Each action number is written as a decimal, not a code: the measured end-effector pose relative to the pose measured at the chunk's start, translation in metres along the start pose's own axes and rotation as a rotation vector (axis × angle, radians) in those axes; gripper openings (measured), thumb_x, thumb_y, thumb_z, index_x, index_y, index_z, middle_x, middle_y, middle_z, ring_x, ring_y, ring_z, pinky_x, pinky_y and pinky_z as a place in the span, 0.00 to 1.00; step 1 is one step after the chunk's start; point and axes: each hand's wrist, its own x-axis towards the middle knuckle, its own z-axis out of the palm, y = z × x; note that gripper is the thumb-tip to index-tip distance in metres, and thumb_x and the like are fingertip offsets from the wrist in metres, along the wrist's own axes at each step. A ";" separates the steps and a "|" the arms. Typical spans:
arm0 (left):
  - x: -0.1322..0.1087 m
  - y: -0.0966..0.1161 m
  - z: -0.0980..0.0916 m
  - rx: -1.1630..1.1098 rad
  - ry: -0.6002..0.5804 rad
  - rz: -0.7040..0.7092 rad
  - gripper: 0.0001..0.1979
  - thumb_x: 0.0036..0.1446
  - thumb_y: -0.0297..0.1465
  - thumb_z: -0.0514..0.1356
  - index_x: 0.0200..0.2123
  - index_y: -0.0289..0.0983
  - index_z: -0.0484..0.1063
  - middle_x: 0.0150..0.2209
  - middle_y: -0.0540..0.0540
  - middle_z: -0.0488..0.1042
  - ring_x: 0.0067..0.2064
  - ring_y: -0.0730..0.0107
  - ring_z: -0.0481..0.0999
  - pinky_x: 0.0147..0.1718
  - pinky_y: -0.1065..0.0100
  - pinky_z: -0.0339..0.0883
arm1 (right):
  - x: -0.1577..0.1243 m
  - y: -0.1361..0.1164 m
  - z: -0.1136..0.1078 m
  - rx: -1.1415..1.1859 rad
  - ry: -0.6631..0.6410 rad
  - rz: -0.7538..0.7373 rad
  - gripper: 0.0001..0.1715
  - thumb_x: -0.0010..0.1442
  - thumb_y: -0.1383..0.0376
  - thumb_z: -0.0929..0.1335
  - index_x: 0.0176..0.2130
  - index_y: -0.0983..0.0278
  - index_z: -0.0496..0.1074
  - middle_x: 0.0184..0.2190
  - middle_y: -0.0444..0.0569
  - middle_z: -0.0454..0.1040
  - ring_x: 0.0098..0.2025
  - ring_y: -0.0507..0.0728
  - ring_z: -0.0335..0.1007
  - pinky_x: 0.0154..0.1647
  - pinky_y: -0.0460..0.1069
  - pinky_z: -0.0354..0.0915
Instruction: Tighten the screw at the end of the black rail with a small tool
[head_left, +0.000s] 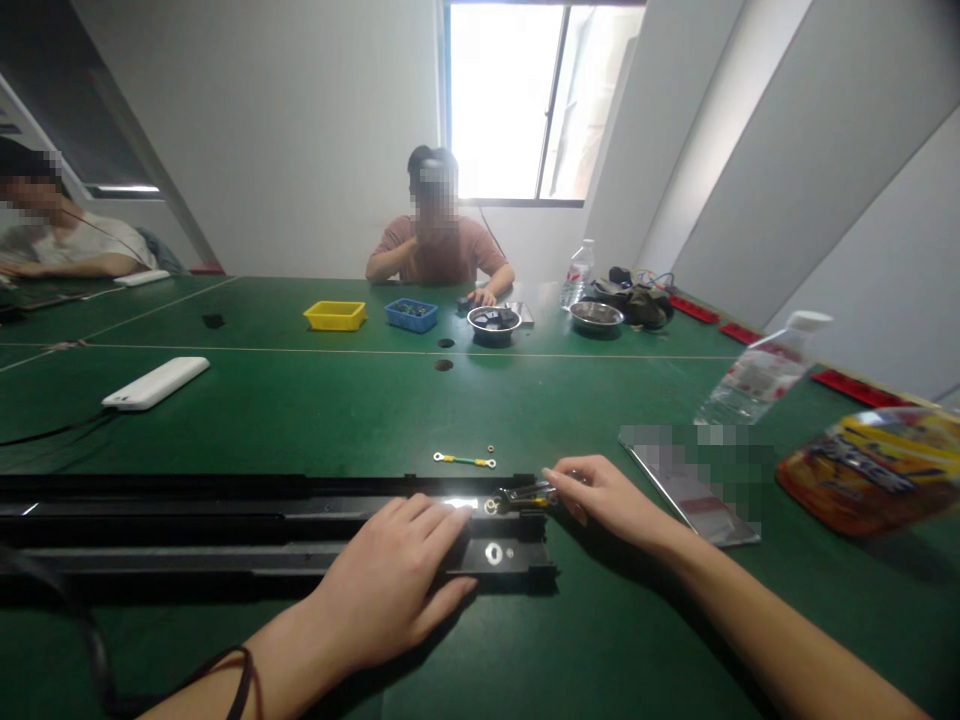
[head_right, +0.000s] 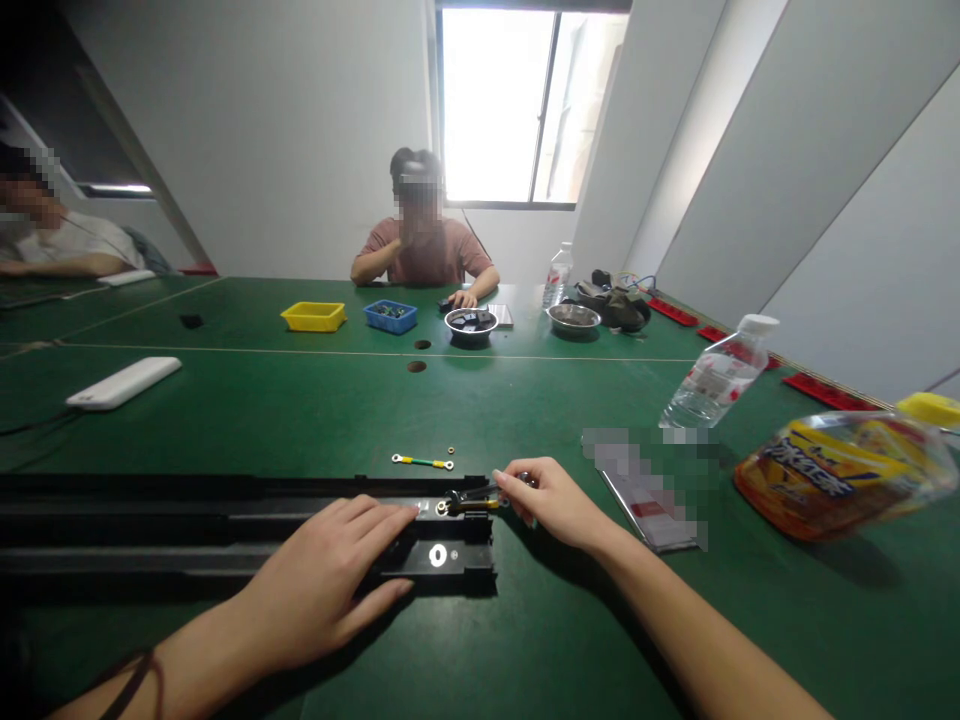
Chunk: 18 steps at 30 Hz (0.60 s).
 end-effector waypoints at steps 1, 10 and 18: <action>0.000 0.000 0.000 -0.001 0.000 0.001 0.26 0.66 0.41 0.60 0.64 0.43 0.62 0.56 0.43 0.74 0.53 0.52 0.71 0.51 0.52 0.66 | 0.000 0.000 0.001 -0.003 -0.002 -0.002 0.29 0.67 0.45 0.66 0.27 0.64 0.69 0.19 0.41 0.64 0.22 0.50 0.61 0.25 0.46 0.56; 0.000 0.000 0.001 0.007 0.002 0.003 0.25 0.66 0.41 0.60 0.63 0.43 0.63 0.56 0.43 0.74 0.53 0.52 0.71 0.51 0.51 0.67 | 0.002 0.007 0.004 -0.020 0.002 -0.004 0.28 0.67 0.45 0.65 0.28 0.65 0.70 0.19 0.41 0.65 0.22 0.51 0.61 0.25 0.46 0.56; 0.000 -0.001 0.002 0.013 0.007 0.009 0.26 0.65 0.41 0.60 0.64 0.42 0.63 0.55 0.42 0.74 0.52 0.52 0.71 0.51 0.52 0.67 | 0.002 0.006 0.005 -0.014 -0.005 -0.020 0.28 0.68 0.46 0.65 0.28 0.65 0.70 0.20 0.43 0.67 0.23 0.51 0.63 0.26 0.46 0.58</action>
